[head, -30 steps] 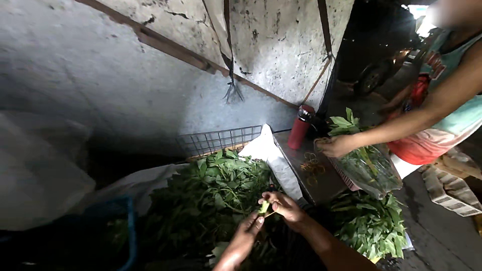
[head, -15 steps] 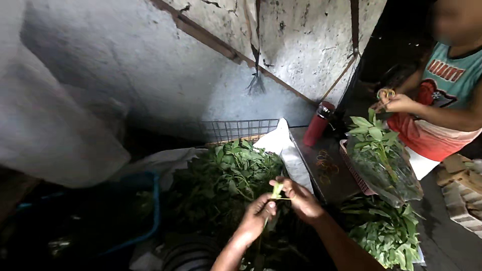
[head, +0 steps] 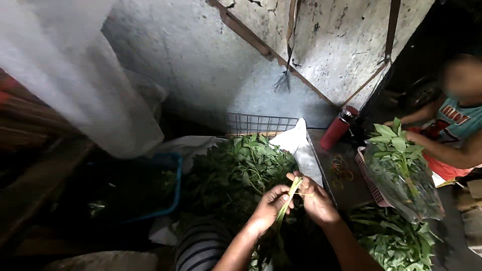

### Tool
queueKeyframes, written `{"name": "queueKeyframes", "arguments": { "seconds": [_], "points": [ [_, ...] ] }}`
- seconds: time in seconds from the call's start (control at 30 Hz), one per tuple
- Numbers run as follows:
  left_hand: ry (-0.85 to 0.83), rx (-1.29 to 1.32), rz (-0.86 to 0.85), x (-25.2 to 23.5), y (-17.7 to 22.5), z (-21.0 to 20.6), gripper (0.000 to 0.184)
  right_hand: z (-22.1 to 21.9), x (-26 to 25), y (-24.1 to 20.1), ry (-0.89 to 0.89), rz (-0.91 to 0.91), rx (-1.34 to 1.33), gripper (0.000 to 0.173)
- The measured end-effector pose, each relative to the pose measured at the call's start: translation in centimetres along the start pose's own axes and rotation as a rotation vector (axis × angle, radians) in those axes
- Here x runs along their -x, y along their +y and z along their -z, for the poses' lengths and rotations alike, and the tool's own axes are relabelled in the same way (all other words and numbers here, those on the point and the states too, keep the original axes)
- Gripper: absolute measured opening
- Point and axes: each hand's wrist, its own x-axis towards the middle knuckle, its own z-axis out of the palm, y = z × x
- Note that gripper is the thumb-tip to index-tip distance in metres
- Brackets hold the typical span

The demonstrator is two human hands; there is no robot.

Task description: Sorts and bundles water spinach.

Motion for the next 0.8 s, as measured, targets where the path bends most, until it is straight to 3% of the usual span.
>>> {"name": "queueKeyframes", "arguments": {
  "seconds": [0.07, 0.13, 0.2, 0.27, 0.37, 0.47, 0.57, 0.67, 0.73, 0.8],
  "points": [
    [-0.095, -0.131, 0.040, -0.1, -0.2, -0.4, 0.025, 0.3, -0.8, -1.1, 0.016, -0.008, 0.193, 0.038],
    [-0.082, -0.314, 0.085, -0.3, 0.0, -1.1, 0.022, -0.6, -0.8, -2.3, -0.001, 0.053, 0.577, 0.019],
    [0.053, -0.434, 0.057, -0.5, -0.1, -1.6, 0.020, -2.1, 0.1, -2.7, -0.139, 0.223, 0.819, 0.017],
    [0.199, -0.472, -0.008, -0.6, 0.1, -1.5, 0.030, -3.3, 1.2, -2.1, -0.248, 0.425, 0.903, 0.029],
    [0.283, -0.589, 0.050, -0.9, 1.0, -1.1, 0.029, -3.4, 1.9, -1.0, -0.159, 0.384, 0.606, 0.051],
    [0.249, -0.586, -0.029, -0.5, 0.3, -1.5, 0.024, -2.2, 1.0, -0.7, 0.102, 0.127, 0.074, 0.048],
    [0.138, -0.699, -0.070, 0.0, -0.4, -2.4, 0.027, -0.6, 0.3, -0.8, 0.237, -0.018, -0.043, 0.038],
    [0.008, -0.928, -0.012, 0.3, -0.1, -3.4, 0.035, 0.5, 0.2, -1.3, 0.203, 0.055, 0.447, 0.016],
    [-0.059, -1.017, 0.124, -0.1, 0.6, -3.9, 0.036, 0.5, 0.8, -1.1, 0.115, 0.258, 0.826, 0.026],
    [0.008, -0.896, 0.212, -1.0, 0.5, -3.5, 0.030, 0.0, 1.7, -0.4, 0.067, 0.450, 0.896, 0.038]
  ]
}}
